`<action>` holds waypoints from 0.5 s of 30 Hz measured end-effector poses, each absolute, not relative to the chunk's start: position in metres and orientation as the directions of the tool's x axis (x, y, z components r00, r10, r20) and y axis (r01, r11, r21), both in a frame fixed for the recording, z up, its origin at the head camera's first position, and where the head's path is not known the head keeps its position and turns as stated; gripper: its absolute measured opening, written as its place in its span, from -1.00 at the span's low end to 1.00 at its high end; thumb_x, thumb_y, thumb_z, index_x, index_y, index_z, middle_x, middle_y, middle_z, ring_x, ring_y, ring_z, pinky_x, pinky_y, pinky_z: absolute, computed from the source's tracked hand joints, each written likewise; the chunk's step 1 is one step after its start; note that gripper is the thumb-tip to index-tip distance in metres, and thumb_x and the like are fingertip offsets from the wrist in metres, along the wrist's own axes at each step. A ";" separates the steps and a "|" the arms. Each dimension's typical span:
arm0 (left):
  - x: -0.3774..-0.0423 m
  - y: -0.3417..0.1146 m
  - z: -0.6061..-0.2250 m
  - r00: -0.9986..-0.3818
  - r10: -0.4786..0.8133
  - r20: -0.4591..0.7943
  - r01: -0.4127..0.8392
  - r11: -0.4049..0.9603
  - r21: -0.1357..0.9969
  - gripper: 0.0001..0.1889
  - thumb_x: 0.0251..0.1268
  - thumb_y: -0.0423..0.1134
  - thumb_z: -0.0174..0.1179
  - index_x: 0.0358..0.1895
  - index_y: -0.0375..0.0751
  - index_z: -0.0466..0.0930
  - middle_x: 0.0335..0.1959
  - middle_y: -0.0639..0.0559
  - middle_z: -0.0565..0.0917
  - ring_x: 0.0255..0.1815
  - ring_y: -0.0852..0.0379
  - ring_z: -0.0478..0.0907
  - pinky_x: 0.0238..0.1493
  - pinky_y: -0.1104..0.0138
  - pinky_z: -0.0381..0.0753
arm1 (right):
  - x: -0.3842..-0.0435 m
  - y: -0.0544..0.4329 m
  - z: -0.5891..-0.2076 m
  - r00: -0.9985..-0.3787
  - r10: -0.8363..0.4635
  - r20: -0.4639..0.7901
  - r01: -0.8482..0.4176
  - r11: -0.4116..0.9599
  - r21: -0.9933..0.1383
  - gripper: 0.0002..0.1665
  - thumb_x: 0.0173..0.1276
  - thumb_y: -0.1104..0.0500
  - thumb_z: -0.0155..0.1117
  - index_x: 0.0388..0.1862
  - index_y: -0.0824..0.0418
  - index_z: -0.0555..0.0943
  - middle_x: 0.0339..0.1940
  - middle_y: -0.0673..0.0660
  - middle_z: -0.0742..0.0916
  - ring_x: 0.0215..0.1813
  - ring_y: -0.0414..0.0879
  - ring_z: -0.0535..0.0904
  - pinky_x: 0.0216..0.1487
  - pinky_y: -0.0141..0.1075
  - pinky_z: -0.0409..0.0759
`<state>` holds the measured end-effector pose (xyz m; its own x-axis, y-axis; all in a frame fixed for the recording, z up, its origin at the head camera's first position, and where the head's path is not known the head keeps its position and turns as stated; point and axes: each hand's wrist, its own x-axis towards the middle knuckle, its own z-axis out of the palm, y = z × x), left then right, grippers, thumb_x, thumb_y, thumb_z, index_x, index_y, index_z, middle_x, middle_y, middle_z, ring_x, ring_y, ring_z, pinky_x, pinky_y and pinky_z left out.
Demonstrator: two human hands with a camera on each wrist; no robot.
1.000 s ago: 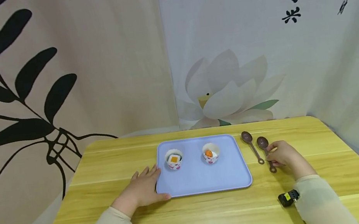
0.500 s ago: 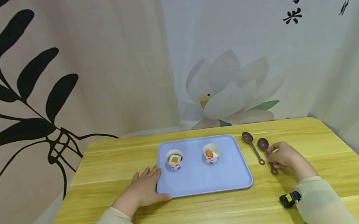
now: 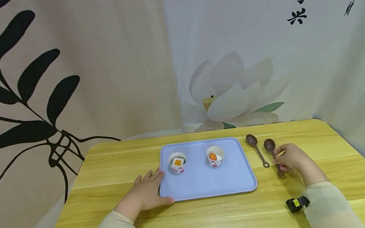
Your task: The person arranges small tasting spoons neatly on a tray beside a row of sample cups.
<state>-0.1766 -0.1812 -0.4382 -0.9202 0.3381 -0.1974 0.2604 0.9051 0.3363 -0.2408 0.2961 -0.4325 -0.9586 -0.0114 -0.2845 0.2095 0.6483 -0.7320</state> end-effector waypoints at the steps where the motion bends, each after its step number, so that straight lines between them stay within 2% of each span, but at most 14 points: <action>1: -0.176 -0.181 -0.438 -0.920 0.338 -0.198 0.260 0.905 0.336 0.09 0.10 0.32 0.36 0.51 -0.42 0.19 0.56 -0.29 0.15 0.55 -0.37 0.02 0.45 -0.32 -0.08 | -0.240 0.296 -0.431 -0.959 -0.014 -0.283 0.206 0.651 -0.731 -0.58 0.34 0.41 0.30 0.11 0.58 0.46 -0.35 0.26 0.70 -0.51 -0.13 0.58 -0.44 -0.29 0.65; 15: -0.176 -0.181 -0.437 -0.922 0.338 -0.191 0.260 0.903 0.343 0.08 0.10 0.30 0.37 0.50 -0.42 0.20 0.55 -0.30 0.17 0.55 -0.38 0.05 0.45 -0.32 -0.07 | -0.232 0.295 -0.418 -0.973 -0.033 -0.228 0.150 0.662 -0.734 -0.57 0.40 0.38 0.25 0.16 0.60 0.46 -0.26 0.27 0.72 -0.42 -0.11 0.64 -0.34 -0.23 0.70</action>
